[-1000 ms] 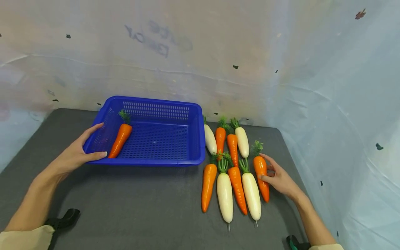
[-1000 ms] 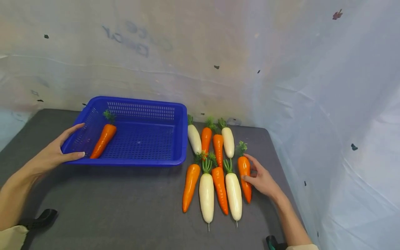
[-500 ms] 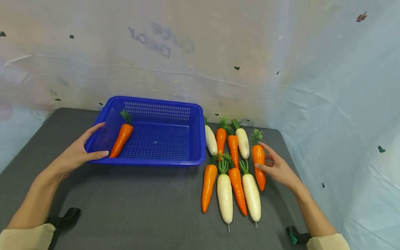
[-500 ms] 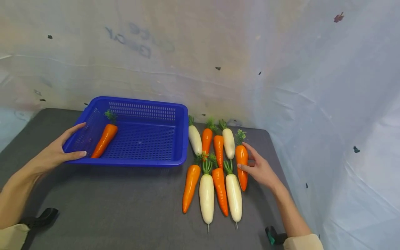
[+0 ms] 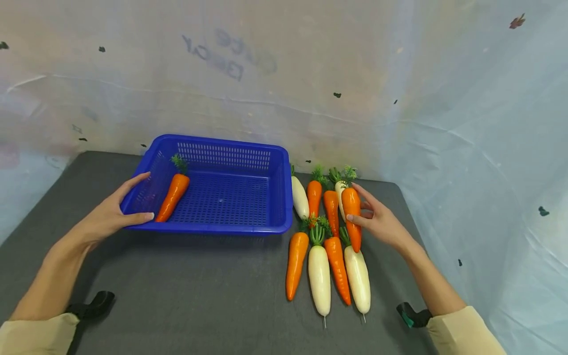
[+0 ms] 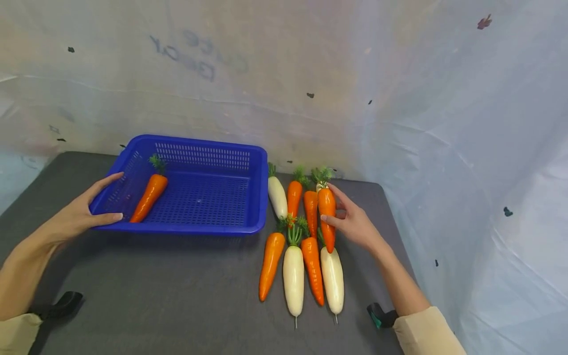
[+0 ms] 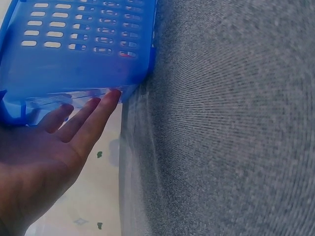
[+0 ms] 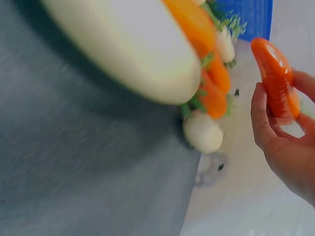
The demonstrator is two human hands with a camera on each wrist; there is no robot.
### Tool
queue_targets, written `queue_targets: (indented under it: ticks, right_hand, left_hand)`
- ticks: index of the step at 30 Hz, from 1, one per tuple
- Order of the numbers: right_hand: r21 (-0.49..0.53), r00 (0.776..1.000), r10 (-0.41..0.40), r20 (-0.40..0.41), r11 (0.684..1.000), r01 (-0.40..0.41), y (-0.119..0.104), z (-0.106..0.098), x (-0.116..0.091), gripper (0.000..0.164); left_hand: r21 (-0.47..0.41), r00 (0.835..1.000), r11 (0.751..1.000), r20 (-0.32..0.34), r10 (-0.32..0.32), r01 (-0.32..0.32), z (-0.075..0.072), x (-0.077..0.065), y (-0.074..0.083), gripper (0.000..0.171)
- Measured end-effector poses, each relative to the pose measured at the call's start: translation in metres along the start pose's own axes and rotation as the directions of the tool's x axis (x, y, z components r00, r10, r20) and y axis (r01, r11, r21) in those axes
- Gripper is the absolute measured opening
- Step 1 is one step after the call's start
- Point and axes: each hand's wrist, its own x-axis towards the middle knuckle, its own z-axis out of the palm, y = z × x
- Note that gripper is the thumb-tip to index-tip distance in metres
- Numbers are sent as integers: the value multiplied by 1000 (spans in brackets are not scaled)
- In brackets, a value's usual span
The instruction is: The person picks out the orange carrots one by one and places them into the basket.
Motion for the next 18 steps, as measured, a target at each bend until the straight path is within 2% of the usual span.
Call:
queue_targets:
  ticks: [9, 18]
  right_hand:
    - [145, 999, -40, -1, 989, 40, -33, 13, 27, 82]
    - [164, 998, -60, 36, 985, 54, -66, 26, 47, 81]
  left_hand:
    - [-3, 1000, 1000, -10, 4, -4, -1, -2, 3, 97]
    - [-26, 1000, 1000, 3, 16, -16, -2, 0, 0, 96]
